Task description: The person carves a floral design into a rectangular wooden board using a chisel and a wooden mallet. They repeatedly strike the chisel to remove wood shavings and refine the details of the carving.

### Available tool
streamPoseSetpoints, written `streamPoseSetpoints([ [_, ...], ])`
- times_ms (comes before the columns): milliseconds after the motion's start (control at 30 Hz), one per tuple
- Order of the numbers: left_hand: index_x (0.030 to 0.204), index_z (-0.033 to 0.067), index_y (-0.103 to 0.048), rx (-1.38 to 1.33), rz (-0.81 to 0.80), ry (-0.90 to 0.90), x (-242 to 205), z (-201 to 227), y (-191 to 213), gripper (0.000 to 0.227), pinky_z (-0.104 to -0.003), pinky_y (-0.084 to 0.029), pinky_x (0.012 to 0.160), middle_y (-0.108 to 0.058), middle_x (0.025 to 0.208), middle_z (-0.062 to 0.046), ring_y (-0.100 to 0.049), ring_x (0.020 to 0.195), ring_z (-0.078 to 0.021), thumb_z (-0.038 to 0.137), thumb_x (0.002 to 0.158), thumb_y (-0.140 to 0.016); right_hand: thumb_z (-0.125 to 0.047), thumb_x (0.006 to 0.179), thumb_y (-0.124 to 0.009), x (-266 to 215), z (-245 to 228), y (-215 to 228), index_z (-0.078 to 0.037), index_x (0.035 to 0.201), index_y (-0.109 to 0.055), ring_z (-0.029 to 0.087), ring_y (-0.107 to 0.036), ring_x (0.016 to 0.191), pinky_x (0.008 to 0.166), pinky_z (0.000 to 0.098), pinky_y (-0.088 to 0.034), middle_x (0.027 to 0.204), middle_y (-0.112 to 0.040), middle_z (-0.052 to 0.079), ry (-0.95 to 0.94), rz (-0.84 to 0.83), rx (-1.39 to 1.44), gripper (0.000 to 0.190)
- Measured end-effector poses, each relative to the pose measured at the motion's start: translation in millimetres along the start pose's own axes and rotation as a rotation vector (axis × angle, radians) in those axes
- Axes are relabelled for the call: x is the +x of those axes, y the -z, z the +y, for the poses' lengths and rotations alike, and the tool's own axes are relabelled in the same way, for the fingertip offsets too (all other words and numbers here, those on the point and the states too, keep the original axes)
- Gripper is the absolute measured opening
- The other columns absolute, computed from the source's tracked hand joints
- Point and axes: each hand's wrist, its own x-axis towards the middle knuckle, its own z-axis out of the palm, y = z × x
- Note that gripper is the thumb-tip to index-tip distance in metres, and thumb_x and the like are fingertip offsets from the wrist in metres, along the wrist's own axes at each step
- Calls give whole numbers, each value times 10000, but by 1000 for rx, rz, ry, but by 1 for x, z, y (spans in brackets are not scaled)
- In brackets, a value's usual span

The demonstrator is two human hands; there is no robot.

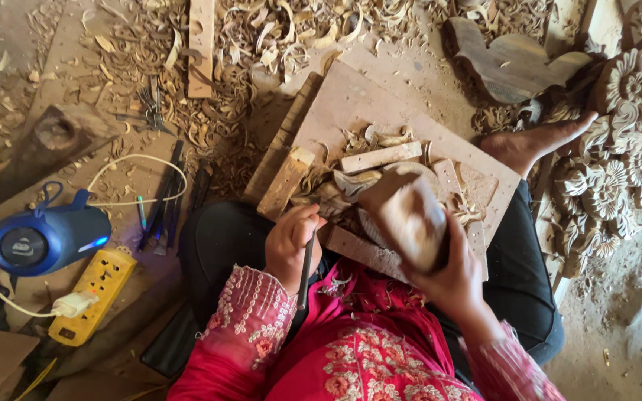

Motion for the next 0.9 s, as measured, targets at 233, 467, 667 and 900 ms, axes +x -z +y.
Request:
streamPoseSetpoints([
  [233,983,41,-515,-35,24,48,-2,-2,-6,258,-372,-628,776,-725,1004,-138,-744,913,-305,-86,892,-720,-314,635,-899,-30,-31,52,-114,1484,-400,379,-679,1046,827,427,-562,1279,-628,242,303,-63,-3,1005],
  [467,980,32,-532,-57,24,32,-3,-5,-5,254,-382,-628,790,-723,1023,-141,-741,927,-315,-92,869,-724,-316,674,-855,3,-96,69,-224,1469,-446,378,-671,996,751,408,-566,1316,-601,233,542,-128,-126,899],
  [667,979,46,-538,-69,48,56,0,-7,-6,281,-384,-615,788,-725,1039,-142,-732,939,-330,-68,850,-761,-317,708,-818,40,-162,68,-318,1457,-486,378,-665,953,686,390,-569,1346,-577,226,839,-194,-274,819],
  [900,1015,45,-557,-118,58,105,-8,-19,-11,232,-354,-596,778,-739,1023,-128,-738,902,-299,-31,895,-741,-319,748,-775,47,-205,65,-428,1442,-532,378,-658,902,610,371,-573,1383,-550,218,987,-341,-255,744],
])
